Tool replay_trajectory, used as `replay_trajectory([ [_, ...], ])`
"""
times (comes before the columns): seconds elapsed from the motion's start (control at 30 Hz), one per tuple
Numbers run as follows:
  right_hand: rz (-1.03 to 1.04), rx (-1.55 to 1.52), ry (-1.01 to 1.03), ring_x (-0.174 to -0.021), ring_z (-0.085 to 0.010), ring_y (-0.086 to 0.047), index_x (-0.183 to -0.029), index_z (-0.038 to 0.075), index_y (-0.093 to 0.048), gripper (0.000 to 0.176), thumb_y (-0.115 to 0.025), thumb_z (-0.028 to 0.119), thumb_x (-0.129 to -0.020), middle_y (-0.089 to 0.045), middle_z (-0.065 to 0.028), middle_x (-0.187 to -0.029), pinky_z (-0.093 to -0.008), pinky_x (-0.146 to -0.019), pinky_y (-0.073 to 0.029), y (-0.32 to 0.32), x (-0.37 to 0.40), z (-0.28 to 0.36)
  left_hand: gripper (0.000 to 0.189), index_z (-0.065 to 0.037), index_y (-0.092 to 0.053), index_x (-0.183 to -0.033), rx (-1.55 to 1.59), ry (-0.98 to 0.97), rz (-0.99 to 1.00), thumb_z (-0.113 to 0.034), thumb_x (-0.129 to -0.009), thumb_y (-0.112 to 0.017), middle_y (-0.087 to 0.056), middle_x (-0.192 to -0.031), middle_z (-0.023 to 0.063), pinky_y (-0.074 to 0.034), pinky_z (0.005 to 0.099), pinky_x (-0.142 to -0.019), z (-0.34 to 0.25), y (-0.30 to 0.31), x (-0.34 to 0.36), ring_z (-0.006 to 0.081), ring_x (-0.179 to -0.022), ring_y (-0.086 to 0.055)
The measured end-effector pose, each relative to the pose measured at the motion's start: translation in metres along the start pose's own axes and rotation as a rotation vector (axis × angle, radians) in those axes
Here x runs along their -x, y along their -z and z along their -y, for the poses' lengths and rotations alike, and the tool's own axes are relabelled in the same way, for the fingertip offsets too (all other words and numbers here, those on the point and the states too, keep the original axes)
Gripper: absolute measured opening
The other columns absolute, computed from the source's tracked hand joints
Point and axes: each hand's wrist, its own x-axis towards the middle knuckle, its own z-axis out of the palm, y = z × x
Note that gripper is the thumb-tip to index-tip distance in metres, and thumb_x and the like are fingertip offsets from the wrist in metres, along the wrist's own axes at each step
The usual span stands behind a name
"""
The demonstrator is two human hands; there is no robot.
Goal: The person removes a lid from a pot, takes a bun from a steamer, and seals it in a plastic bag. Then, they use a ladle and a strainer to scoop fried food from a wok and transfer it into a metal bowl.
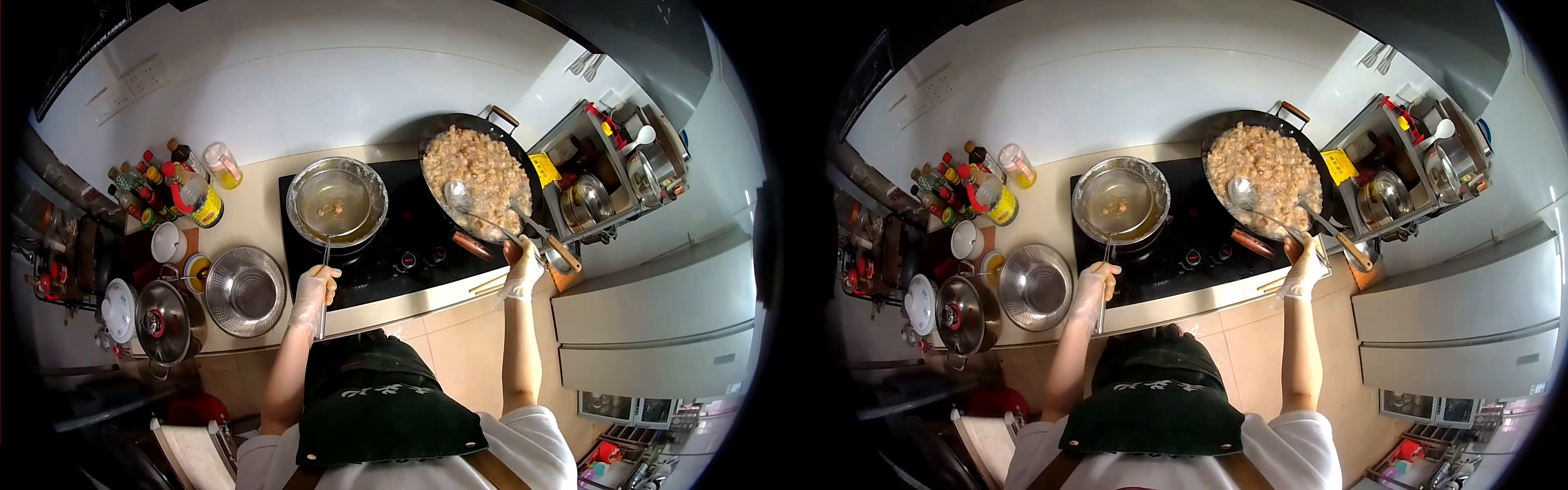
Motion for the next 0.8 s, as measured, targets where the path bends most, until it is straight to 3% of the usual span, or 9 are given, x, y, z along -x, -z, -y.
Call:
replay_trajectory([
  [0.8, 0.052, 0.116, 0.050, -0.064, -0.0172, -0.069, -0.091, 0.004, -0.063, 0.012, -0.064, 0.016, -0.089, -0.069, -0.0106, -0.078, -0.0244, -0.058, -0.057, -0.004, 0.010, -0.001, 0.022, -0.002, -0.063, -0.083, 0.005, 0.018, 0.000, -0.015, -0.094, -0.049, -0.047, -0.057, -0.0010, -0.029, 0.0232, -0.039, 0.001, 0.003, 0.000, 0.0076, -0.042, -0.038],
])
